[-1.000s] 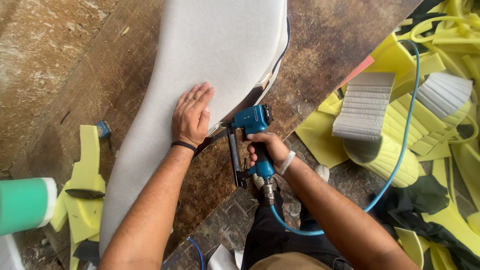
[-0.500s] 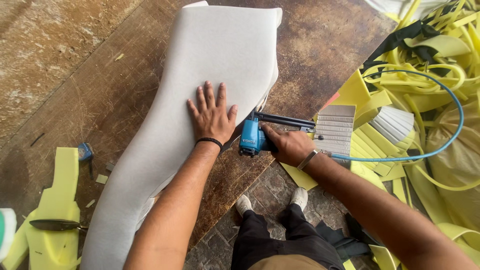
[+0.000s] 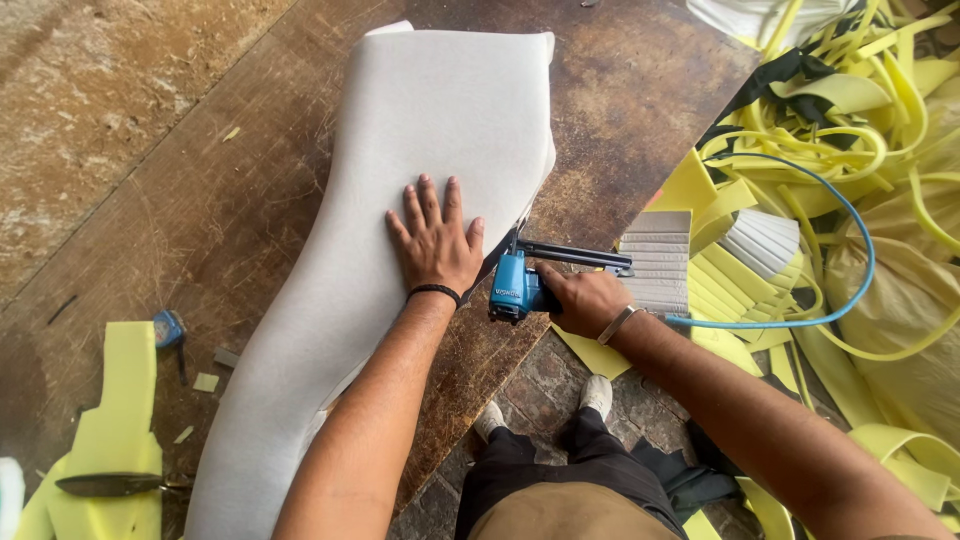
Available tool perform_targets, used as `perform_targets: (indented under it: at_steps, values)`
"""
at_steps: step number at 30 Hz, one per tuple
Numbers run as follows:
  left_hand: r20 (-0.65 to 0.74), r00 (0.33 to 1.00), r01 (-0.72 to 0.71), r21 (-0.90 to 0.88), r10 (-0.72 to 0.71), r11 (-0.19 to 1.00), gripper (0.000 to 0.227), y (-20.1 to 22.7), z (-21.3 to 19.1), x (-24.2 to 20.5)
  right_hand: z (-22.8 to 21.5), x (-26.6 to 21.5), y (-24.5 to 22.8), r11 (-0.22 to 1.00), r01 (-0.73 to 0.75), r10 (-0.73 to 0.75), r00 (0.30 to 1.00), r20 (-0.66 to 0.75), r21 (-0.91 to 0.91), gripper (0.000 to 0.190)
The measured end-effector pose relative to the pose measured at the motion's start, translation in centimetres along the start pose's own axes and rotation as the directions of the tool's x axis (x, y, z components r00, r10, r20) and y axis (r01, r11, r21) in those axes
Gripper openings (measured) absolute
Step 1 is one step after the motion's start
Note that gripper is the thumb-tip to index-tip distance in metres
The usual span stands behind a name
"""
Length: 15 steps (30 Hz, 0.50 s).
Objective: The person staples a light-colored fabric cover onto a contoured foam seat using a pneumatic staple gun, then trims excess fabric with scissors. The person repeatedly smooths and adjusts the fabric to fit the seat's curves before securing it.
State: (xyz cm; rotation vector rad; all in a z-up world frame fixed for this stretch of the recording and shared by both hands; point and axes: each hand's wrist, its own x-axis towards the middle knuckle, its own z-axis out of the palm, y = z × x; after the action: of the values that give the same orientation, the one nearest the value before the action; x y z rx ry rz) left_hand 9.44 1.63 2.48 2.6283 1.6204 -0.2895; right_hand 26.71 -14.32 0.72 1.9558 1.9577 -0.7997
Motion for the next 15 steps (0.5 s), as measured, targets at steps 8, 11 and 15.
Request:
perform_targets:
  at_steps: [8,11,15]
  values:
    - [-0.016,1.0,-0.013,-0.005,0.012,1.0,0.074,0.1,-0.2,0.1,0.8,1.6,-1.0,0.993,-0.07,0.083,0.986,-0.147,0.091,0.065]
    - [-0.016,1.0,-0.021,-0.018,0.021,1.0,0.074,-0.2,-0.4,-0.2,2.0,1.6,-0.8,0.984,-0.064,0.093,0.981,-0.171,0.167,0.068]
    - [-0.079,0.996,-0.035,-0.014,0.034,0.999,0.074,0.2,-1.0,-1.0,4.1,-0.2,1.9,0.982,-0.012,0.066,0.956,-0.286,0.186,0.076]
